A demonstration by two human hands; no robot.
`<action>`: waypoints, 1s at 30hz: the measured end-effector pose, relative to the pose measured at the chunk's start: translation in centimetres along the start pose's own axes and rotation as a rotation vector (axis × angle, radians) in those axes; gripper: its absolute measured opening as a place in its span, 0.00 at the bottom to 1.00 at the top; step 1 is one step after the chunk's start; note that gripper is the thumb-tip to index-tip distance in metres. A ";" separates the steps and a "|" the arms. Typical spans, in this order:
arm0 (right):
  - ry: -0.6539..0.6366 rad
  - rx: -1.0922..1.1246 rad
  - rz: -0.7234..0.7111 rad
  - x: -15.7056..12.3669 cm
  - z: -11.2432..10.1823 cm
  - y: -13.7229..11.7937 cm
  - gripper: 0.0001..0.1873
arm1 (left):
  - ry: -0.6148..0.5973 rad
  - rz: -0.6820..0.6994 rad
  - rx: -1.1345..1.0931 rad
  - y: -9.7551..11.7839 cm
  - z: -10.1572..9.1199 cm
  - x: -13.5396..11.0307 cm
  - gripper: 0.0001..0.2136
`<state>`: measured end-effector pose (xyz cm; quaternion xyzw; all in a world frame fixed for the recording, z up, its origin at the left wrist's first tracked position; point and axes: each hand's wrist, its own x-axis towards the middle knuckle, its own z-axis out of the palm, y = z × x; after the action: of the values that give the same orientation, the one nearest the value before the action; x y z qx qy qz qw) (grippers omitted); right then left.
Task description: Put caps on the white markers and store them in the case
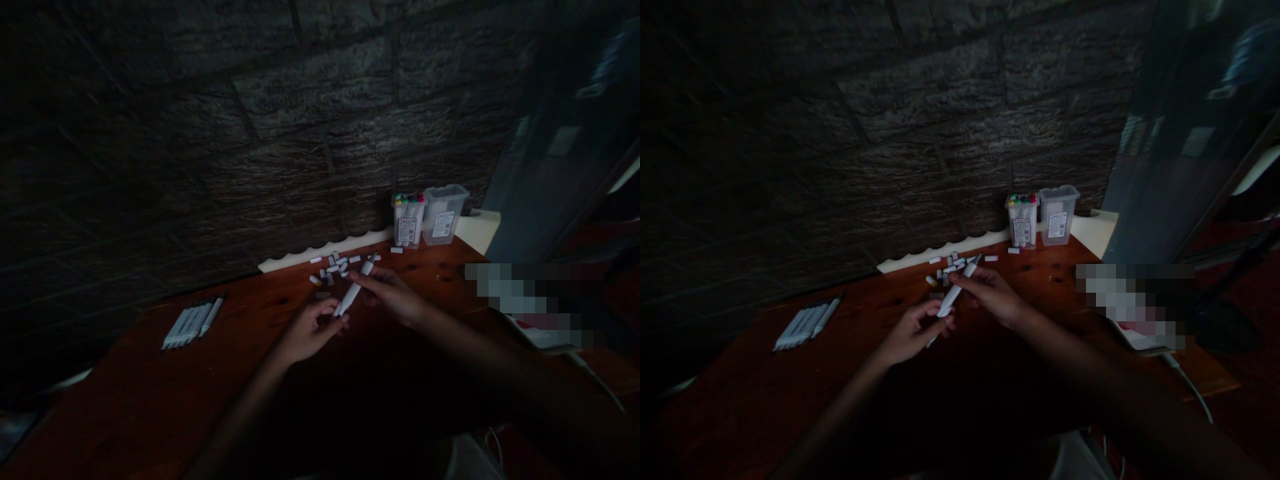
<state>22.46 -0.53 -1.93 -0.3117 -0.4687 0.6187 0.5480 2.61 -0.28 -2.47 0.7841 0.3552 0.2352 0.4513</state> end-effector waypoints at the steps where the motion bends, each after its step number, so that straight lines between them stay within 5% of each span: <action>1: 0.003 0.021 0.000 0.0 0.0 0.0 0.11 | 0.005 0.004 0.001 0.0 0.0 0.0 0.12; 30: 0.092 0.099 -0.010 0.5 -0.7 -0.2 0.14 | 0.066 -0.034 -0.077 0.5 -0.4 0.0 0.12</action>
<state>23.04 0.15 -1.93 -0.3100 -0.4136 0.6234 0.5867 2.52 -0.30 -1.82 0.7519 0.3738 0.2669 0.4729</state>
